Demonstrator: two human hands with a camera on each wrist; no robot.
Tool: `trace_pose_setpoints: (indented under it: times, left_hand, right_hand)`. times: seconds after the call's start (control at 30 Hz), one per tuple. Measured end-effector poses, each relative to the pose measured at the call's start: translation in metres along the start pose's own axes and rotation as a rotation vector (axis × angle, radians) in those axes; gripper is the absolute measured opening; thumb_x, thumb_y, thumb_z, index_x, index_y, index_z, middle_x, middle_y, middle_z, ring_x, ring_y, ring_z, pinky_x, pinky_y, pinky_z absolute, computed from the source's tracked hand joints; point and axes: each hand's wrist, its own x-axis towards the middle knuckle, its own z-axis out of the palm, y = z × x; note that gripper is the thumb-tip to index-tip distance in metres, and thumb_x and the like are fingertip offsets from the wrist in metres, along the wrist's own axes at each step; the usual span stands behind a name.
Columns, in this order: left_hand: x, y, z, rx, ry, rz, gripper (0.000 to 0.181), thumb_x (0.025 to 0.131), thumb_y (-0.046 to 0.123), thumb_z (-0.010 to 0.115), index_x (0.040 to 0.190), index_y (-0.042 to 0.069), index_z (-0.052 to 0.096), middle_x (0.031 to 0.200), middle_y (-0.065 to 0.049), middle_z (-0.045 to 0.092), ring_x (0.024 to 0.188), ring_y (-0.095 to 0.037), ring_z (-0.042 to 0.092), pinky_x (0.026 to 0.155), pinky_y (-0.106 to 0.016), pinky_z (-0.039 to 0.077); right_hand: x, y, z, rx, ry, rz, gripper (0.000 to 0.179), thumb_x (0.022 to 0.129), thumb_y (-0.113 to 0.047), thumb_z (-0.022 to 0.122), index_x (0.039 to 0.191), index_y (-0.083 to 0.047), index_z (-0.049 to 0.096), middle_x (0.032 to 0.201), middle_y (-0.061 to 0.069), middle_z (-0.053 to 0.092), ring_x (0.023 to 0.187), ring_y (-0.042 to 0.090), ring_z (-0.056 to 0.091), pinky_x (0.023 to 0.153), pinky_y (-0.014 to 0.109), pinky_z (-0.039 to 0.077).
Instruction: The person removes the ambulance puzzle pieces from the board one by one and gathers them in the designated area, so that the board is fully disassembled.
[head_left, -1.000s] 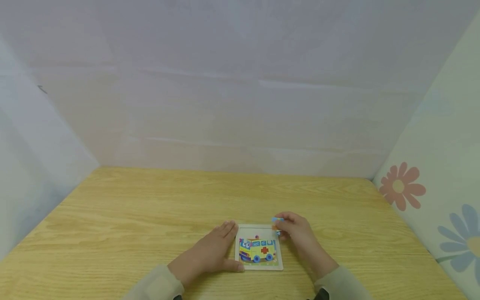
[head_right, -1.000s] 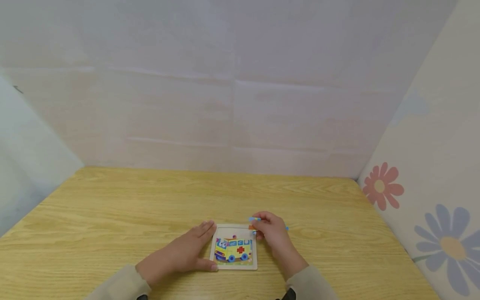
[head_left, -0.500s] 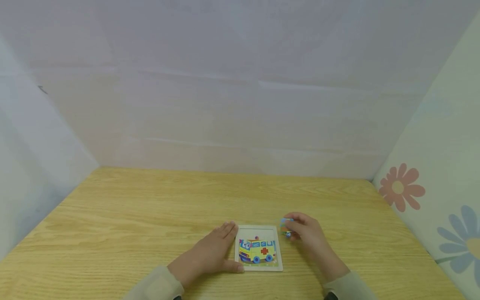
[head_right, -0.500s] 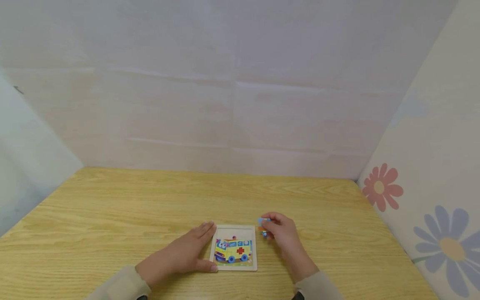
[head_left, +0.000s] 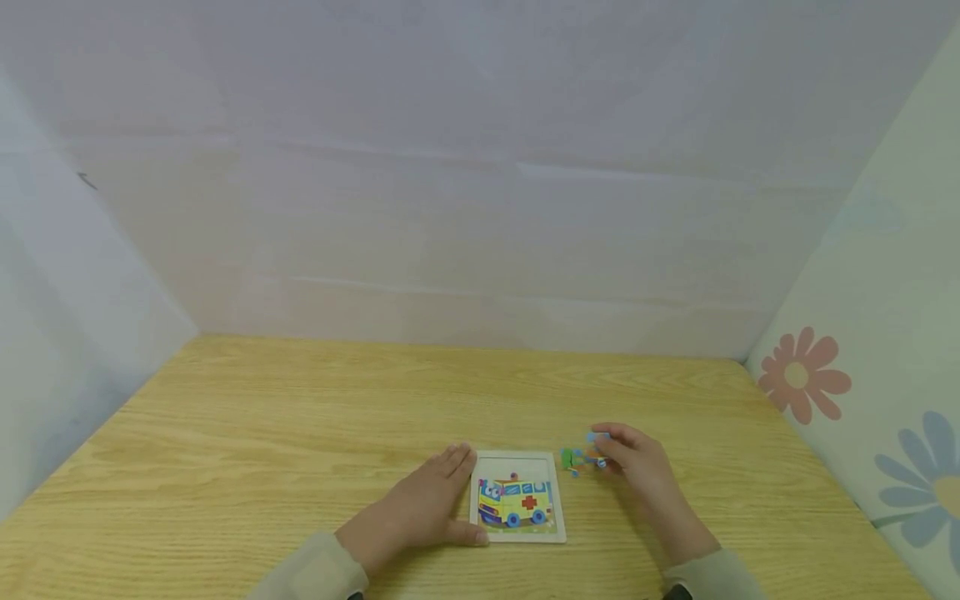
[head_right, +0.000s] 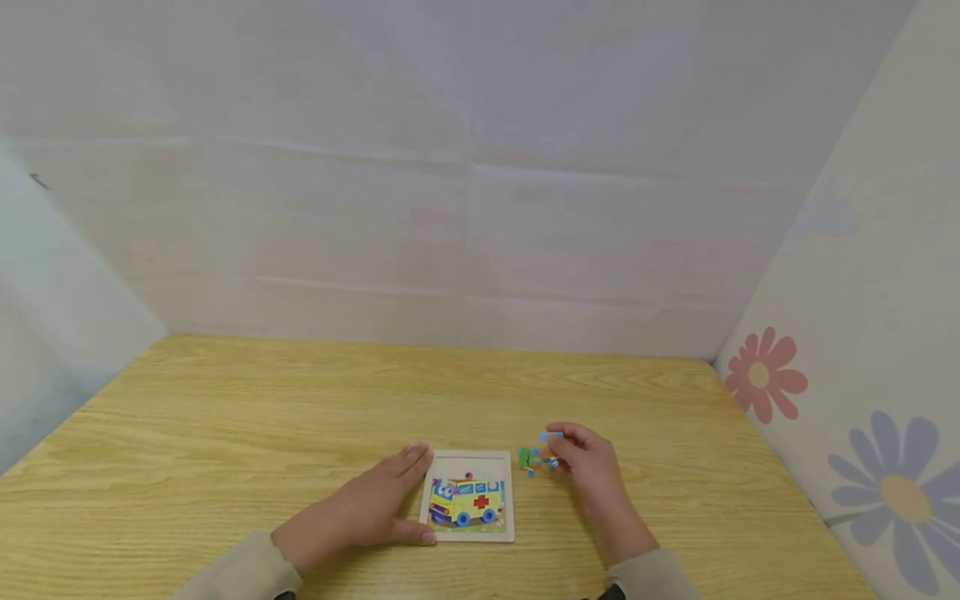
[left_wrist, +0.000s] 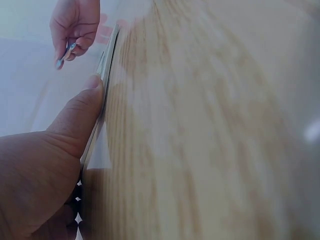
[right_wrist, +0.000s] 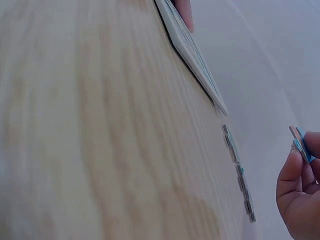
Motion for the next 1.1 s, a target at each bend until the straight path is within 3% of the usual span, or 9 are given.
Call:
trace_pose_setpoints:
  times: [0.3, 0.53, 0.73, 0.9, 1.1]
  left_hand:
    - [0.000, 0.001, -0.001, 0.011, 0.004, -0.001, 0.105, 0.075, 0.070, 0.053, 0.143, -0.004, 0.026, 0.151, -0.020, 0.021, 0.139, -0.034, 0.020, 0.113, -0.046, 0.022]
    - [-0.001, 0.002, -0.002, -0.002, 0.000, -0.008, 0.104, 0.075, 0.069, 0.054, 0.143, -0.004, 0.026, 0.151, -0.019, 0.021, 0.139, -0.034, 0.020, 0.113, -0.046, 0.022]
    - [0.001, 0.000, 0.001, 0.002, -0.004, -0.011, 0.105, 0.074, 0.071, 0.053, 0.144, -0.002, 0.025, 0.152, -0.018, 0.021, 0.140, -0.033, 0.019, 0.113, -0.046, 0.021]
    - [0.001, 0.000, 0.001, -0.007, -0.007, -0.016, 0.106, 0.074, 0.071, 0.053, 0.144, -0.003, 0.025, 0.152, -0.018, 0.020, 0.140, -0.033, 0.019, 0.113, -0.046, 0.021]
    - [0.001, 0.001, 0.000, -0.018, -0.012, -0.023, 0.106, 0.074, 0.071, 0.054, 0.144, -0.002, 0.025, 0.152, -0.018, 0.020, 0.140, -0.033, 0.019, 0.113, -0.045, 0.021]
  right_hand:
    - [0.004, 0.007, -0.012, 0.001, 0.026, 0.029, 0.036, 0.094, -0.014, 0.053, 0.126, 0.003, 0.051, 0.095, -0.001, 0.062, 0.082, 0.011, 0.055, 0.073, 0.020, 0.050]
    - [0.006, 0.010, -0.020, 0.066, 0.076, 0.058, 0.043, 0.093, -0.015, 0.055, 0.130, 0.006, 0.044, 0.088, -0.006, 0.061, 0.077, 0.009, 0.054, 0.068, 0.017, 0.051]
    - [0.009, 0.014, -0.027, 0.084, 0.127, 0.085, 0.039, 0.092, -0.016, 0.057, 0.123, 0.007, 0.048, 0.086, -0.006, 0.062, 0.074, 0.007, 0.054, 0.065, 0.017, 0.050]
    - [0.010, 0.015, -0.032, 0.051, 0.141, 0.105, 0.035, 0.091, -0.013, 0.058, 0.118, 0.007, 0.051, 0.086, -0.005, 0.060, 0.073, 0.009, 0.052, 0.063, 0.017, 0.050]
    - [0.010, 0.016, -0.036, -0.033, 0.129, 0.106, 0.040, 0.091, -0.015, 0.058, 0.124, 0.007, 0.050, 0.088, -0.003, 0.060, 0.075, 0.009, 0.053, 0.064, 0.018, 0.050]
